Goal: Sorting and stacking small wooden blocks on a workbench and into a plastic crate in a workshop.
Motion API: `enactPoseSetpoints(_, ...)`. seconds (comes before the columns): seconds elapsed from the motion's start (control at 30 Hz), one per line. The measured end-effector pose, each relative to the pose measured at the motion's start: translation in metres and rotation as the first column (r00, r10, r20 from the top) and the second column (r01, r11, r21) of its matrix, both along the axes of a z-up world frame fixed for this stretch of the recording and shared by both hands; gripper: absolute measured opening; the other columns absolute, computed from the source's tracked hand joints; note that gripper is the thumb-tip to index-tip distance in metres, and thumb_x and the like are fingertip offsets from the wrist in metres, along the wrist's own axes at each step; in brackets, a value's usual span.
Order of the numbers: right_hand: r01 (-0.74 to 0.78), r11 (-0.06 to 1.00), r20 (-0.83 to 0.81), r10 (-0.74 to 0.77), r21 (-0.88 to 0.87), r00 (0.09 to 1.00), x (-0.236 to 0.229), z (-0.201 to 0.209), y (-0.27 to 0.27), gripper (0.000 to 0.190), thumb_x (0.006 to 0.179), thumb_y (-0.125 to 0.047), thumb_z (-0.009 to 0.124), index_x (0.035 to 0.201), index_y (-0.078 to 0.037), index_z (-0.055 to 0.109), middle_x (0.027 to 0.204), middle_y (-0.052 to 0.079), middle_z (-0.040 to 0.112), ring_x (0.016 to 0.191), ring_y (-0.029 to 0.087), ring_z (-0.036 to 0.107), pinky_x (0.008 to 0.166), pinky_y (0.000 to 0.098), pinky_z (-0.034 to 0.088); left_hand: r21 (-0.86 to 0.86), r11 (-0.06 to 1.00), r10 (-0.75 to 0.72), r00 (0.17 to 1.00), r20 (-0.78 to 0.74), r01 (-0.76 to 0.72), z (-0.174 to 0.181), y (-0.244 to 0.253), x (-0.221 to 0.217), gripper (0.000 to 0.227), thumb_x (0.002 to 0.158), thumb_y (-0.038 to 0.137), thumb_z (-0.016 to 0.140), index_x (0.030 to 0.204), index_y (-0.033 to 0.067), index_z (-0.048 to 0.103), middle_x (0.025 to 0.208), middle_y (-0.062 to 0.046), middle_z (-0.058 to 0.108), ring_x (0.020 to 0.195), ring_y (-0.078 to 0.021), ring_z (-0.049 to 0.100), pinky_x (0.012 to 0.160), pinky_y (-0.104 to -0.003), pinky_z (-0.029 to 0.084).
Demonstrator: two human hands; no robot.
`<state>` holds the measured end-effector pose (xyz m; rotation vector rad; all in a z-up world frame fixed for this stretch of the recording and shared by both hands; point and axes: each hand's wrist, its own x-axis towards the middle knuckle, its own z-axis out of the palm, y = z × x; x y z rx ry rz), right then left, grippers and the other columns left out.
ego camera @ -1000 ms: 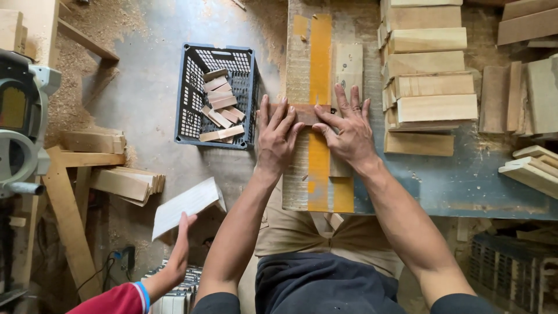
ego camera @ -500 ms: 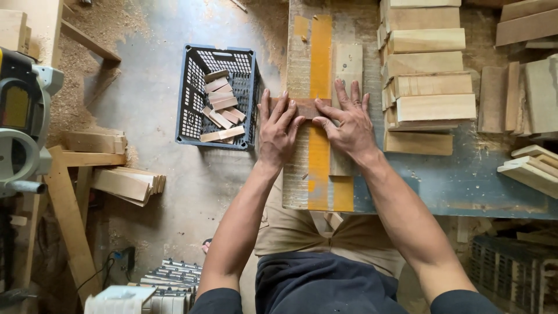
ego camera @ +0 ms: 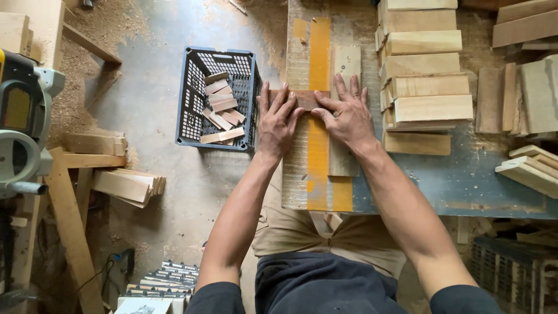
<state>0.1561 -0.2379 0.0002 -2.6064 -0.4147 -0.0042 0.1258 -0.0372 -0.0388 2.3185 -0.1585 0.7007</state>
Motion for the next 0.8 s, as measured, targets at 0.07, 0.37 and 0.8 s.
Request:
enactPoseSetpoints(0.07,0.011,1.000,-0.014,-0.011,0.001,1.000,0.008,0.000,0.000,0.043,0.095,-0.057,0.068,0.136,-0.044,0.064,0.165,0.011,0.035,0.151,0.048,0.019,0.119,0.0700,0.016,0.007,1.000,0.000,1.000,-0.005,0.000,-0.004,0.000,0.008,0.042,0.099,0.043,0.070,0.128,0.0142,0.072,0.146,-0.005,0.061,0.151,-0.0370,0.032,0.122,-0.057,0.022)
enactPoseSetpoints(0.37,0.040,0.999,-0.079,-0.038,0.018,0.996,0.063,0.007,0.007,0.040,0.095,-0.055,0.067,0.135,-0.048,0.063,0.164,0.011,0.036,0.152,0.048,0.017,0.118,0.0720,0.016,0.169,0.985,0.038,0.990,-0.138,-0.014,-0.007,0.006,0.071,0.045,0.100,0.054,0.061,0.130,0.0211,0.072,0.146,-0.002,0.060,0.150,-0.0372,0.033,0.119,-0.066,0.023)
enactPoseSetpoints(0.8,0.119,0.992,-0.160,-0.122,-0.027,0.980,0.099,-0.002,0.014,0.042,0.096,-0.055,0.063,0.138,-0.050,0.059,0.165,0.002,0.037,0.156,0.039,0.011,0.114,0.0798,0.012,0.302,0.953,0.119,0.939,-0.323,-0.017,-0.003,0.001,0.105,0.049,0.093,0.049,0.068,0.139,0.0316,0.062,0.156,0.007,0.047,0.152,-0.0338,0.027,0.108,-0.085,0.027)
